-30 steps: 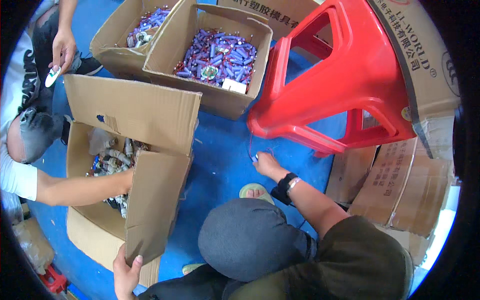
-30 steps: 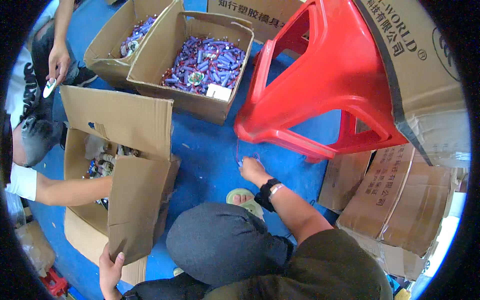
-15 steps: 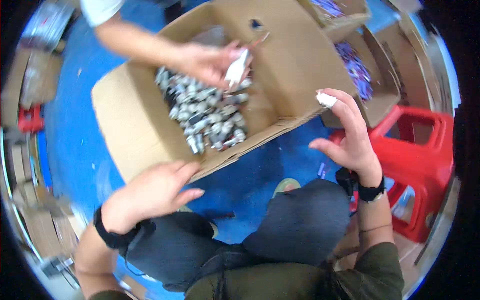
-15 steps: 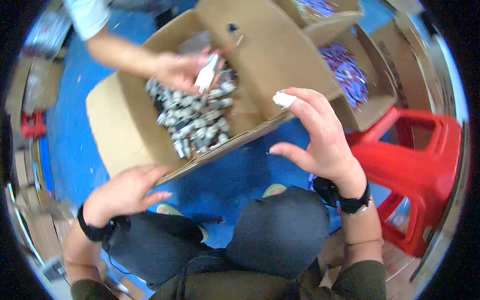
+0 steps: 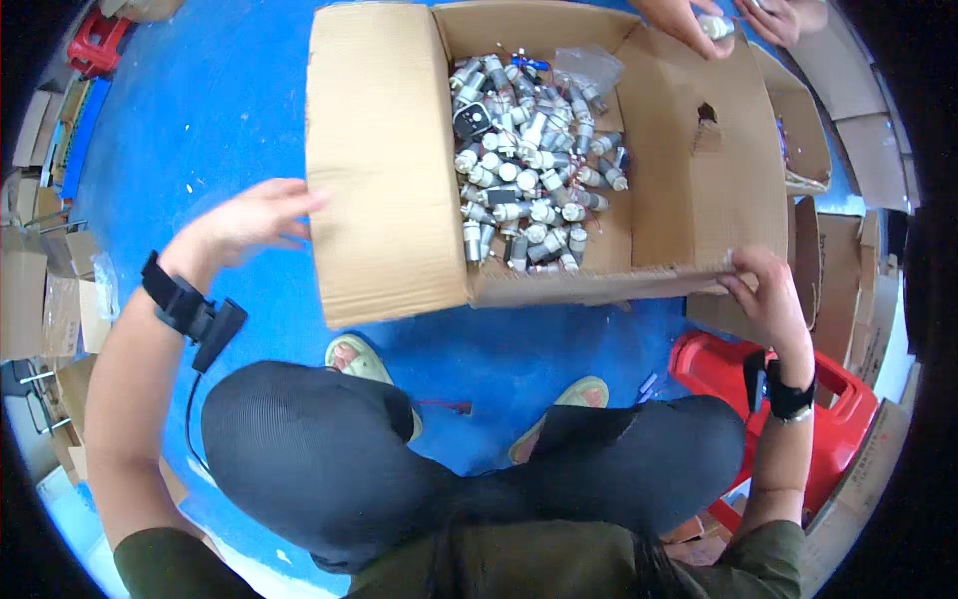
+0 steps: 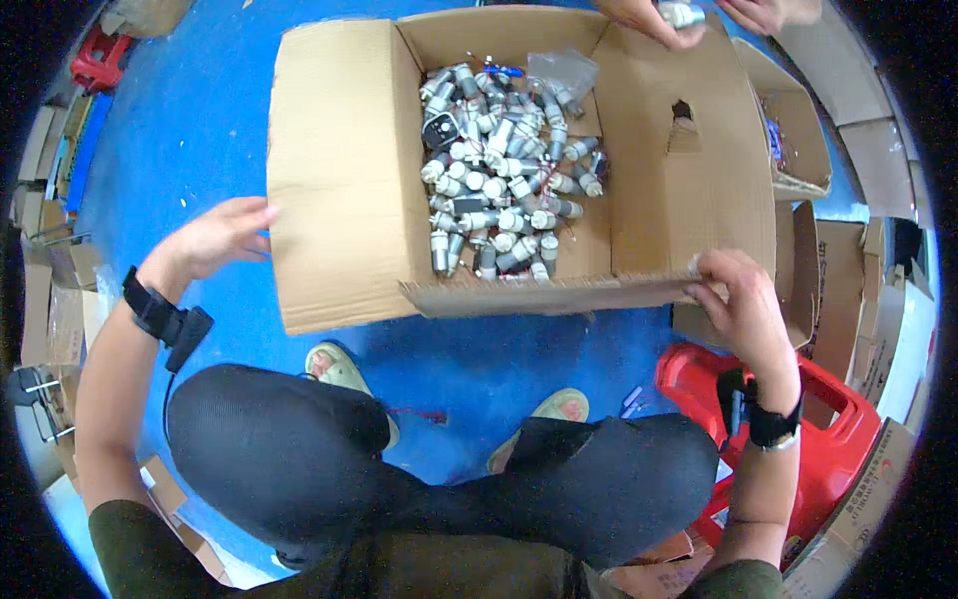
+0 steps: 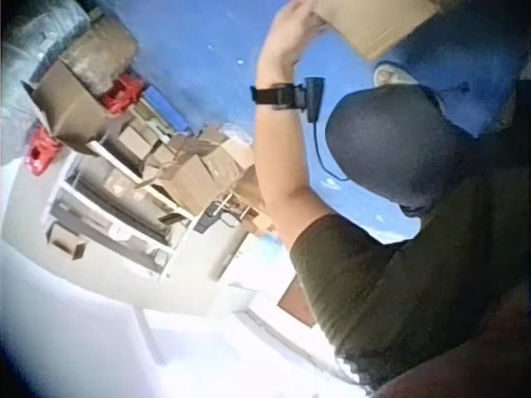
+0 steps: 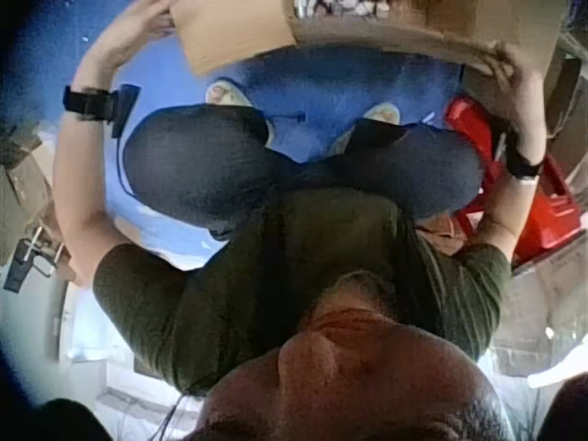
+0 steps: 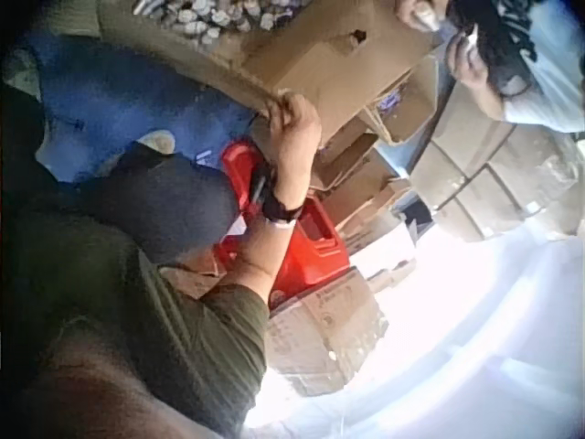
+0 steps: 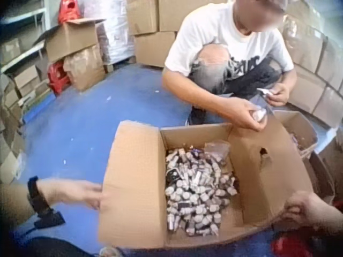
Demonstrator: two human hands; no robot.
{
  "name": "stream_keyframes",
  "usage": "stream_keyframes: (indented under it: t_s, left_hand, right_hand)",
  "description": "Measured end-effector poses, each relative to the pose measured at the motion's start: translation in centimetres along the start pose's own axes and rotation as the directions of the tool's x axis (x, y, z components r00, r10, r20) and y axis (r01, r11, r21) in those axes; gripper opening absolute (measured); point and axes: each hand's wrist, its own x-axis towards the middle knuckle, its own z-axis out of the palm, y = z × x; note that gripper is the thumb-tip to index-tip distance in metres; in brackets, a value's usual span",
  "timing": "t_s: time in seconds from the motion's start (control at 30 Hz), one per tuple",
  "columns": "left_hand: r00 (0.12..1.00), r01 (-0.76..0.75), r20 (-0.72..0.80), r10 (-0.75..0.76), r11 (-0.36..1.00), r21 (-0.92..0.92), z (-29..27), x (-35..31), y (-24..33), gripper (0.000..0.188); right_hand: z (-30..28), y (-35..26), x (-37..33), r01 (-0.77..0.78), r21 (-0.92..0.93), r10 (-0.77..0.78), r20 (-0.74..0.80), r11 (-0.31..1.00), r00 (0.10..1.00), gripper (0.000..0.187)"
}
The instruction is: Sorting and assembling small motors, batteries, and circuit boards in a workshop setting.
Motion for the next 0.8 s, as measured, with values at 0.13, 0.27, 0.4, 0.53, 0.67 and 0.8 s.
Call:
stream_keyframes:
  t_s: [0.13, 0.27, 0.4, 0.53, 0.67, 0.8]
  left_hand:
    - [0.897, -0.304, 0.261, 0.358, 0.926, -0.225, 2.7, -1.2, 3.1, 0.048]
    - [0.745, -0.656, 0.405, 0.530, 0.695, 0.296, 6.5, -1.4, 7.3, 0.046]
    - [0.709, -0.619, 0.542, 0.451, 0.767, 0.171, 4.7, 0.3, 7.7, 0.046]
    - [0.653, -0.649, 0.597, 0.466, 0.751, 0.123, 4.0, 0.4, 6.0, 0.049]
    - [0.596, -0.694, 0.585, 0.550, 0.719, 0.032, 1.7, 0.5, 3.2, 0.051]
    - [0.728, -0.676, 0.349, 0.590, 0.701, 0.226, 0.7, 1.5, 2.5, 0.059]
  right_hand:
    - [-2.6, -4.6, 1.2, 0.057, -0.169, 0.007, 0.357, 0.984, 0.934, 0.033]
    - [-1.8, -11.4, 3.7, 0.314, -0.025, -0.267, 0.466, 0.949, 0.843, 0.060]
    - [0.7, -15.0, 5.7, 0.294, 0.226, -0.367, 0.442, 0.929, 0.819, 0.078]
    - [3.5, -16.7, 7.0, 0.526, 0.281, -0.591, 0.251, 0.803, 0.767, 0.066]
    - [4.5, -18.6, 8.3, 0.578, 0.196, -0.562, 0.605, 0.792, 0.564, 0.053]
    - [4.4, -17.5, 6.7, 0.656, 0.204, -0.655, 0.493, 0.726, 0.572, 0.048]
